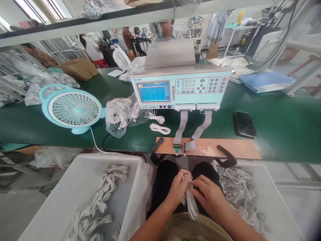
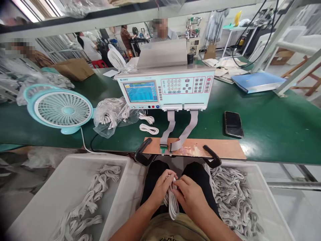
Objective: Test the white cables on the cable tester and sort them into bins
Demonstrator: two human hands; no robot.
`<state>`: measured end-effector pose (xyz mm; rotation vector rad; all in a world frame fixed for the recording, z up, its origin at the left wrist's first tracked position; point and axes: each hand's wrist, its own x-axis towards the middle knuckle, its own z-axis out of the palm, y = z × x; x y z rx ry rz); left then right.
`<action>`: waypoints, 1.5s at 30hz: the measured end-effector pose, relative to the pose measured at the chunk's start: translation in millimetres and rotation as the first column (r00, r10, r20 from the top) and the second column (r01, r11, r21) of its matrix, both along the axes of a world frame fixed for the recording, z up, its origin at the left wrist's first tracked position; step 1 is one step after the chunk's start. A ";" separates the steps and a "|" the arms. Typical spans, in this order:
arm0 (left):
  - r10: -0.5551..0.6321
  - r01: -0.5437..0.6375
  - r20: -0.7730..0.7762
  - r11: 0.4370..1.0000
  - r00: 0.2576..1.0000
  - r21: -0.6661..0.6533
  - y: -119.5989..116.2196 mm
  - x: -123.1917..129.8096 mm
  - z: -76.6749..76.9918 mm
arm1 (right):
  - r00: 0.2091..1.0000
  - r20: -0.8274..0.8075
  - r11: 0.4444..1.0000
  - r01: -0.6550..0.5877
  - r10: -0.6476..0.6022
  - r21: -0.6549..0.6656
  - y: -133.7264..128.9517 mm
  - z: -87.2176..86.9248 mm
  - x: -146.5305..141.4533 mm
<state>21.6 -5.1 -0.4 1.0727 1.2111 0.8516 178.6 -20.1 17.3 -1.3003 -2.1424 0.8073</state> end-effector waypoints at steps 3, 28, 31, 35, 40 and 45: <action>-0.025 0.030 -0.057 0.996 0.998 0.080 -4.5 -0.5 4.1 | 1.000 -0.001 0.998 0.021 -0.021 0.056 7.3 -3.8 -21.1; 0.253 -0.224 0.047 0.916 0.966 -0.332 -1.3 -46.0 -57.7 | 0.943 -0.116 0.895 0.249 -0.310 -0.371 -1.7 -106.6 13.5; 0.155 -0.178 -0.205 0.979 0.967 -0.100 14.6 -50.0 -60.1 | 0.955 0.210 0.962 0.242 -0.212 -0.129 11.4 -106.0 12.0; 0.035 -0.025 -0.437 0.999 0.899 0.028 33.7 -34.4 -63.0 | 0.798 0.602 0.985 0.120 -0.022 -0.123 46.7 -101.9 -24.1; 0.012 0.004 -0.443 0.999 0.896 0.034 29.5 -24.7 -64.9 | 0.749 0.648 0.943 0.098 0.140 -0.317 94.5 -122.5 -57.2; 0.038 -0.027 -0.436 0.999 0.899 0.031 14.3 -38.1 -69.3 | 0.792 0.593 0.884 0.163 0.148 -0.438 116.6 -138.2 -52.0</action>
